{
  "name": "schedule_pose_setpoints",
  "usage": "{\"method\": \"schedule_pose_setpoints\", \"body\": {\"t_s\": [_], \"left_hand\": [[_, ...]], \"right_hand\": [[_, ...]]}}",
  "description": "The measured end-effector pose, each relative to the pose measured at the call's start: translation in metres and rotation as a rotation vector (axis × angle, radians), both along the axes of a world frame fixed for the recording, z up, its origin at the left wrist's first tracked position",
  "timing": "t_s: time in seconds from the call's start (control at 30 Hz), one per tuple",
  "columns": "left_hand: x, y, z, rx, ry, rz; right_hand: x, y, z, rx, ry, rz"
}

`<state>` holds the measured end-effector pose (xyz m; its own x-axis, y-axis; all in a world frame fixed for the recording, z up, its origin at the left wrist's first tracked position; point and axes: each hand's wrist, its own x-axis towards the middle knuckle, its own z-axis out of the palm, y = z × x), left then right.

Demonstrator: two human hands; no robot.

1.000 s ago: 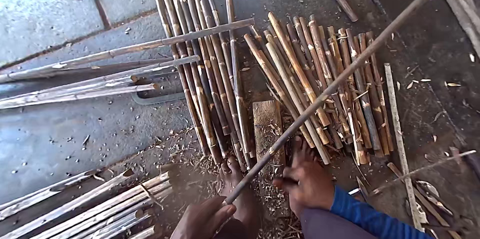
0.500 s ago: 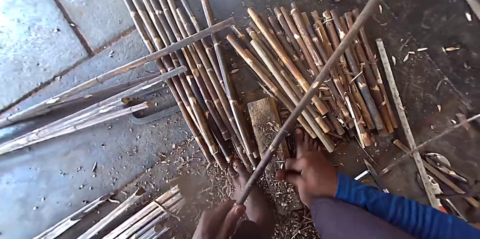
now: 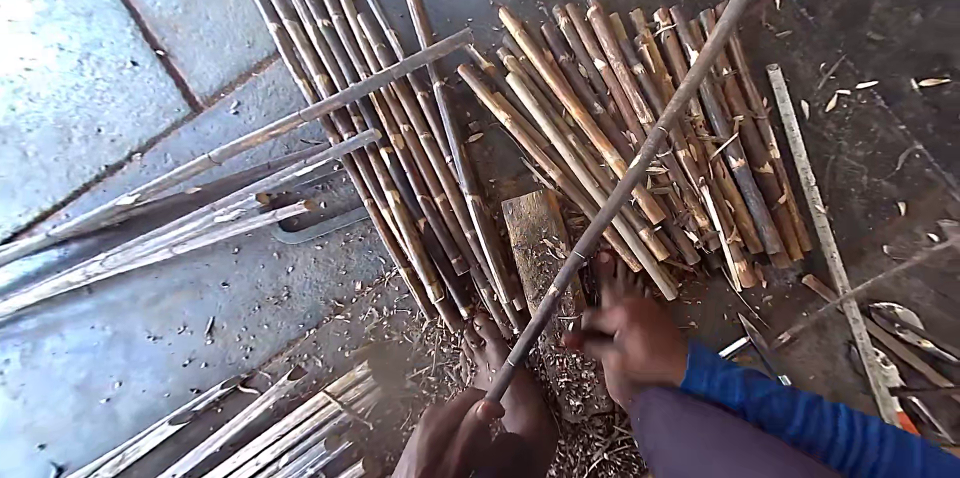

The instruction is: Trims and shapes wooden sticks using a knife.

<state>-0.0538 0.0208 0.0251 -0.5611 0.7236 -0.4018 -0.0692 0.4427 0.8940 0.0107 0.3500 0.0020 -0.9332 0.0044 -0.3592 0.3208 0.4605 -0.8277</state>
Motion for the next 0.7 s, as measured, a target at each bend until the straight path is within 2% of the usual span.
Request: {"method": "schedule_pose_setpoints", "body": {"t_s": [0.07, 0.1, 0.2, 0.23, 0.3, 0.33, 0.37, 0.43, 0.47, 0.57, 0.6, 0.67, 0.7], "left_hand": [[0.002, -0.003, 0.001, 0.017, -0.041, 0.007], [0.002, -0.004, 0.002, 0.034, -0.083, 0.013], [-0.003, -0.005, 0.000, 0.075, -0.229, 0.024], [-0.005, -0.004, -0.001, 0.076, -0.237, 0.032], [-0.003, -0.002, -0.002, 0.049, -0.154, 0.081], [0.001, -0.002, 0.000, 0.011, -0.086, 0.122], [0.002, -0.001, 0.002, -0.029, -0.025, 0.172], [0.002, 0.002, 0.005, -0.090, 0.043, 0.250], [0.002, 0.005, 0.006, -0.107, 0.068, 0.270], [0.010, 0.005, 0.002, -0.120, 0.180, 0.307], [0.012, 0.004, 0.001, -0.125, 0.226, 0.302], [0.013, -0.001, 0.000, -0.157, 0.312, 0.263], [0.016, -0.013, 0.003, -0.181, 0.325, 0.230]], "right_hand": [[-0.008, 0.008, 0.002, -0.164, 0.033, -0.281], [-0.009, 0.006, 0.001, -0.202, 0.042, -0.302], [0.004, -0.009, -0.005, -0.042, -0.025, 0.035], [0.002, -0.005, -0.003, -0.007, -0.039, 0.021], [-0.009, 0.008, 0.004, -0.116, -0.002, -0.245], [-0.012, 0.008, 0.006, -0.152, 0.008, -0.293], [-0.011, 0.004, 0.005, -0.095, -0.004, -0.217], [0.000, -0.006, 0.002, 0.028, -0.069, 0.058], [0.001, -0.005, 0.000, 0.057, -0.061, 0.062], [-0.011, 0.005, 0.002, -0.108, 0.001, -0.274], [-0.010, 0.002, 0.003, -0.096, -0.012, -0.231], [-0.001, -0.010, -0.001, -0.018, -0.070, 0.085], [0.004, -0.014, -0.002, -0.002, -0.077, 0.162]]}}
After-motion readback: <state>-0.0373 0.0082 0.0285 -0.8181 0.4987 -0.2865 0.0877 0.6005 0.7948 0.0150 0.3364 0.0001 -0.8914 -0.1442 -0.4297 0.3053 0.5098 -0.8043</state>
